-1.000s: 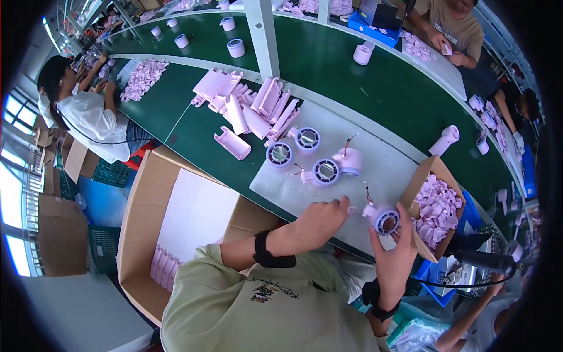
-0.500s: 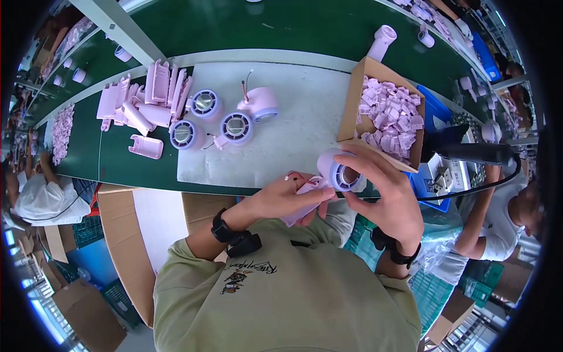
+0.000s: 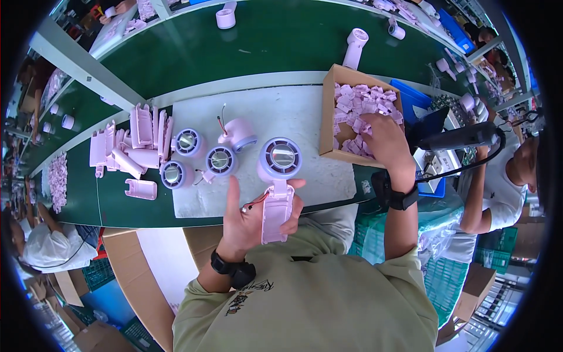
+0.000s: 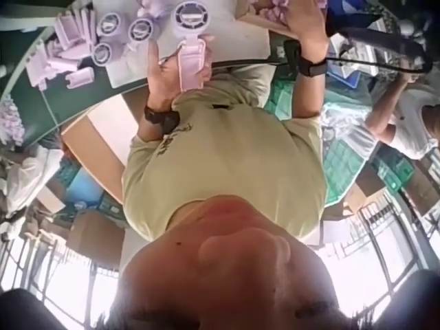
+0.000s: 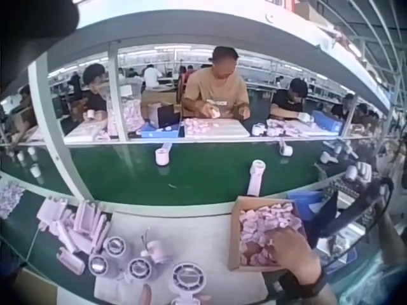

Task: The person assembles handheld fans by fitting pink handle pieces onto motor housings and securing them with a power screwdriver. After each assembly, the person places the completed fan into a cardboard box and repeats the process.

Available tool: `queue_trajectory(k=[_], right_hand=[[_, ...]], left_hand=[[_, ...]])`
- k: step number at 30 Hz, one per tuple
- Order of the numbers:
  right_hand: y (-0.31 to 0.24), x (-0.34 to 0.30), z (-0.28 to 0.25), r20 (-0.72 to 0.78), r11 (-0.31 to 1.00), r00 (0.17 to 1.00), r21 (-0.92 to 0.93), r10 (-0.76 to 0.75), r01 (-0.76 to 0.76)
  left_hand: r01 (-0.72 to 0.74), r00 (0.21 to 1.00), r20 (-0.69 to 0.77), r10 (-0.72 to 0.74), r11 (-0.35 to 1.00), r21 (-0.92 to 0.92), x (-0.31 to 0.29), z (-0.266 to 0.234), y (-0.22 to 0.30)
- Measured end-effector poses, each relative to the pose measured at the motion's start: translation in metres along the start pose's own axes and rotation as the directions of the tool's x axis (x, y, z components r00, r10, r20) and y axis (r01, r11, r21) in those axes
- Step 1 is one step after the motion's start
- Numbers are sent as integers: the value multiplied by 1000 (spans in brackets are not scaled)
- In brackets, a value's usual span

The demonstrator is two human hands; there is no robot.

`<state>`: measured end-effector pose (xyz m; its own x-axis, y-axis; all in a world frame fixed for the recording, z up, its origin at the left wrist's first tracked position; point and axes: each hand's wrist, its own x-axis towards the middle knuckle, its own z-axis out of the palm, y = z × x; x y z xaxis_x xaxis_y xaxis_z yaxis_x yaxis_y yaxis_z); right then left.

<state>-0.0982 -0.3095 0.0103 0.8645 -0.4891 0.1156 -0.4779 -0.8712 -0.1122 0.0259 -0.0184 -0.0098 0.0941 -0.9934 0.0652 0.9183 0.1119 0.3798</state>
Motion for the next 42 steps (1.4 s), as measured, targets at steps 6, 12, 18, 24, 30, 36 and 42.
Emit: queue_trajectory(k=[6,12,18,24,30,36,42], right_hand=[[7,-12,0,-94,993,995,104,-46,56],[-6,-12,-21,-88,955,984,270,154,-125],[-84,-48,-39,-319,761,945,632,80,149],[-117,-60,-8,-446,690,884,597,-139,410],[-111,-58,-16,-439,733,858,487,-266,476],[-109,-80,-11,-376,666,846,525,-377,530],[-126,-83,-11,-267,759,872,431,-409,488]], left_hand=[[-6,1000,-11,6,998,-70,8,-19,-7],[-52,993,-68,95,878,476,20,2,-4],[-24,991,-97,94,831,555,23,4,-17],[34,985,-158,75,805,593,21,9,-15],[78,979,-203,23,875,478,11,12,-6],[163,986,-107,-126,856,491,4,1,-11],[107,992,-112,-56,839,534,-6,-3,-11]])
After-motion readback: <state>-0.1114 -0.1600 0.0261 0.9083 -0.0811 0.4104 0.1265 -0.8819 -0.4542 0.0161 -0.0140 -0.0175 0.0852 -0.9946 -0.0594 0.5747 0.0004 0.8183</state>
